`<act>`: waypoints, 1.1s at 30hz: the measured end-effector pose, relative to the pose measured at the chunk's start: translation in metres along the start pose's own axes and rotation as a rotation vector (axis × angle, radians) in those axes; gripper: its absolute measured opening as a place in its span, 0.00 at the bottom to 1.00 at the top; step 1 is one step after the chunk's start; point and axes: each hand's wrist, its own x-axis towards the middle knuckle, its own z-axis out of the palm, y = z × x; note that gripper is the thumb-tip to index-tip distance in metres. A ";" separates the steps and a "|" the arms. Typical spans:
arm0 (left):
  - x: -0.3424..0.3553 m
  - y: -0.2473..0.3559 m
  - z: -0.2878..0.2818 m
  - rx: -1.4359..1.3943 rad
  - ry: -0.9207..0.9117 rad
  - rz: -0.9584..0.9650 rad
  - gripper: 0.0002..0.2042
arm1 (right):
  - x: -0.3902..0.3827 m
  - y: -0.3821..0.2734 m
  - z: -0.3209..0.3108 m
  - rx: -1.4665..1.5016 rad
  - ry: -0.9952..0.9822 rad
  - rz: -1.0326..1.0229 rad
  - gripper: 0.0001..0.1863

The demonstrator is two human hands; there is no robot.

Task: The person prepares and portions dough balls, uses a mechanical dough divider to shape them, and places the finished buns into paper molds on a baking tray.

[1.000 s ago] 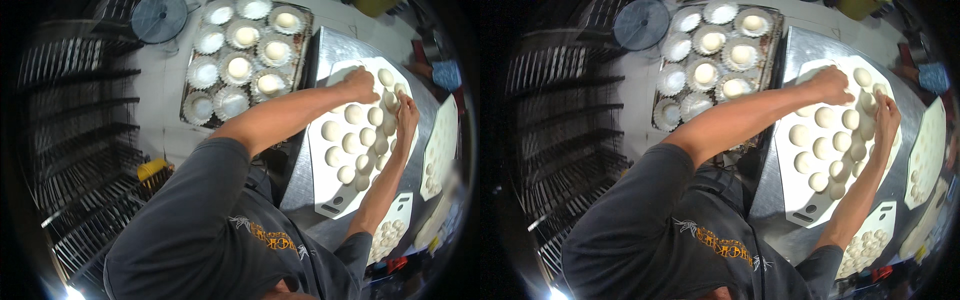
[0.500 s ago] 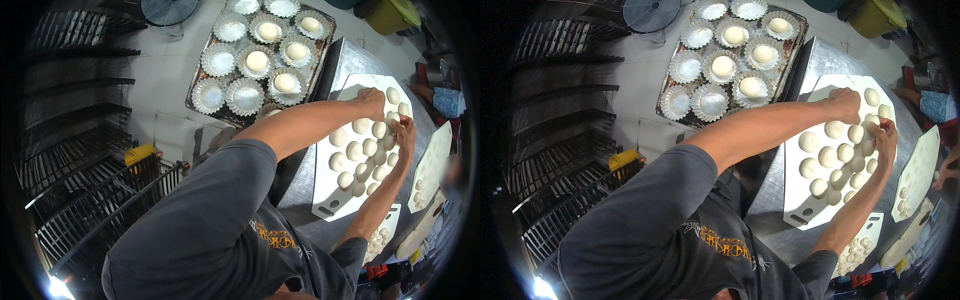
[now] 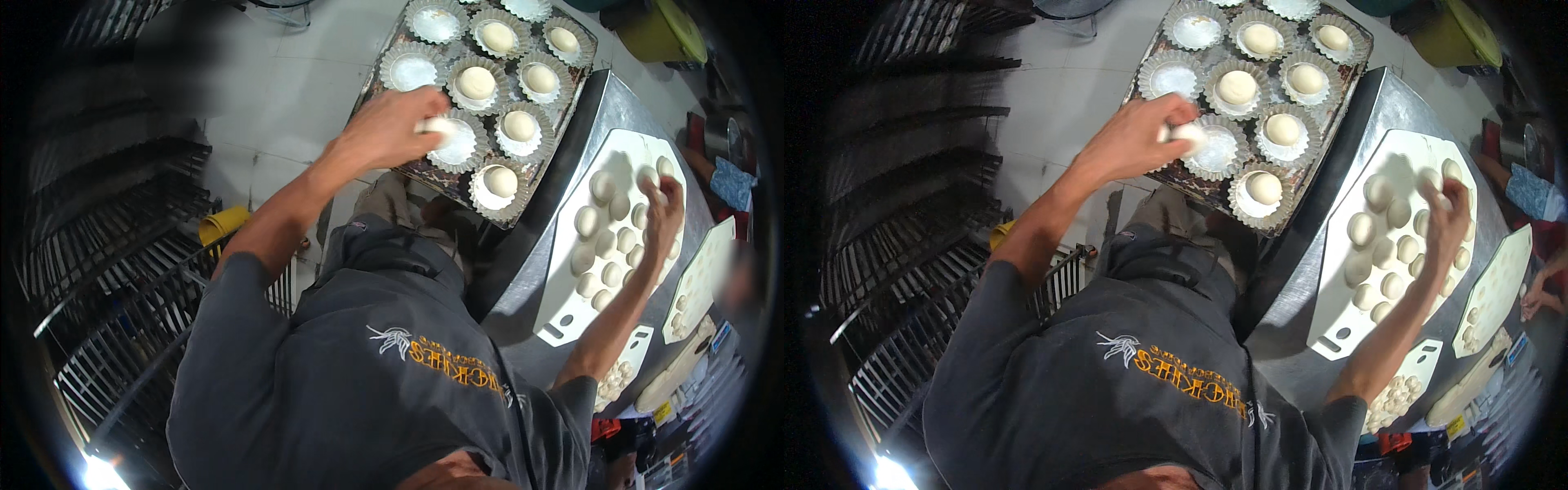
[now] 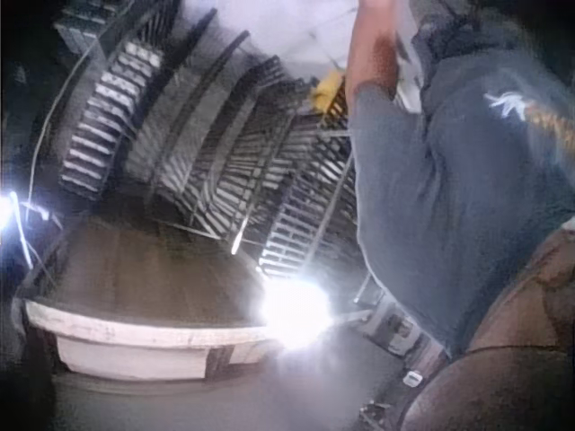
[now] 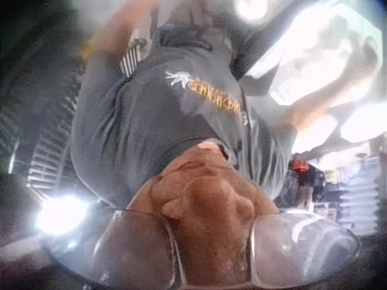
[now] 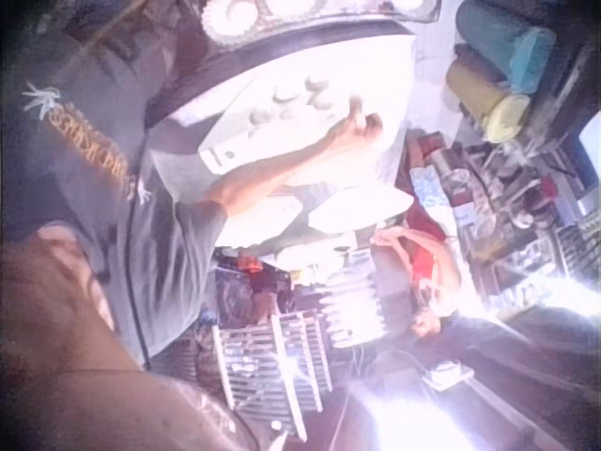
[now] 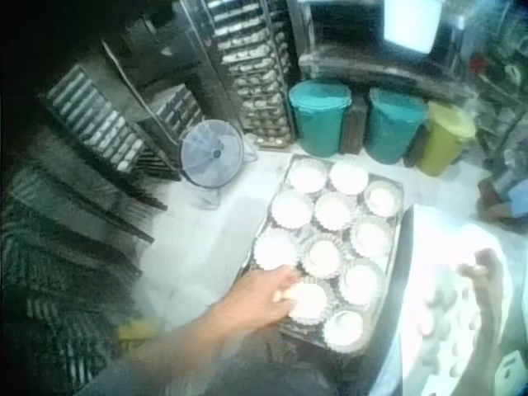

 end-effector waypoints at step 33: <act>0.274 -0.066 -0.067 0.529 0.192 0.508 0.21 | 0.151 -0.181 0.268 -0.478 0.104 -0.452 0.19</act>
